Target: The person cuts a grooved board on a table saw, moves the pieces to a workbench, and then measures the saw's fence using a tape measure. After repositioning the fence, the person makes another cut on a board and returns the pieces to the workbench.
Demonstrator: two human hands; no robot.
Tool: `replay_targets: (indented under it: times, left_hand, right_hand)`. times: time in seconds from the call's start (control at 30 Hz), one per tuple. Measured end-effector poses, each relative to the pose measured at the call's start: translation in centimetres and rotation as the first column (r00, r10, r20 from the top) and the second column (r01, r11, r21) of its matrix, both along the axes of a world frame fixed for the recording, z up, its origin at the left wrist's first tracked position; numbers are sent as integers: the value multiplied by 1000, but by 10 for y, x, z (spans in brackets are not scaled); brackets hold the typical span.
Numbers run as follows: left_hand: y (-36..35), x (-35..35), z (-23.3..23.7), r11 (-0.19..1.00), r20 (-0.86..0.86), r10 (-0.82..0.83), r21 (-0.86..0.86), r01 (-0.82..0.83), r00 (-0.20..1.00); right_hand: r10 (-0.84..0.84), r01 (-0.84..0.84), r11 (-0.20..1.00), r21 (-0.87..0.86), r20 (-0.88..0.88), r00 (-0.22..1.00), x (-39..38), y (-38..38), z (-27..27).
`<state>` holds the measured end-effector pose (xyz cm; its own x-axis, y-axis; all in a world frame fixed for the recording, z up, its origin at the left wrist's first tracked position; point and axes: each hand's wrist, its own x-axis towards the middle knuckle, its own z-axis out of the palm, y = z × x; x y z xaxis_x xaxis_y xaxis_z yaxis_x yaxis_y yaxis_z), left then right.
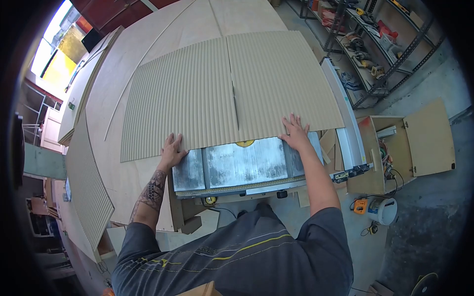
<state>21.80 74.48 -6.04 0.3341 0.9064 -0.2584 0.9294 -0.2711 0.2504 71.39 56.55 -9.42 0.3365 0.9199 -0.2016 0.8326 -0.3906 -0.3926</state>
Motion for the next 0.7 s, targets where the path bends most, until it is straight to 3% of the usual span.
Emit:
replay_targets:
  times: [0.53, 0.57, 0.6, 0.67, 0.7]
  left_hand:
    - [66, 15, -3, 998, -5, 10, -54, -10, 1000]
    - [68, 15, 0, 998, -4, 17, -66, -17, 1000]
    - [69, 14, 2, 998, 1, 29, -54, -29, 1000]
    - [69, 14, 6, 996, -27, 23, -87, -25, 999]
    - [68, 16, 9, 994, -44, 31, -99, -35, 999]
  right_hand:
    - [-2, 2, 1000, -14, -21, 1000, 28, 72, 4]
    - [-141, 154, 962, 226, -75, 987, 32, 67, -11]
    - [-254, 301, 846, 441, -163, 953, 33, 62, -19]
    - [-654, 655, 454, 603, -274, 706, 26, 47, -12]
    - [-711, 834, 262, 485, -487, 507, 39, 47, -32]
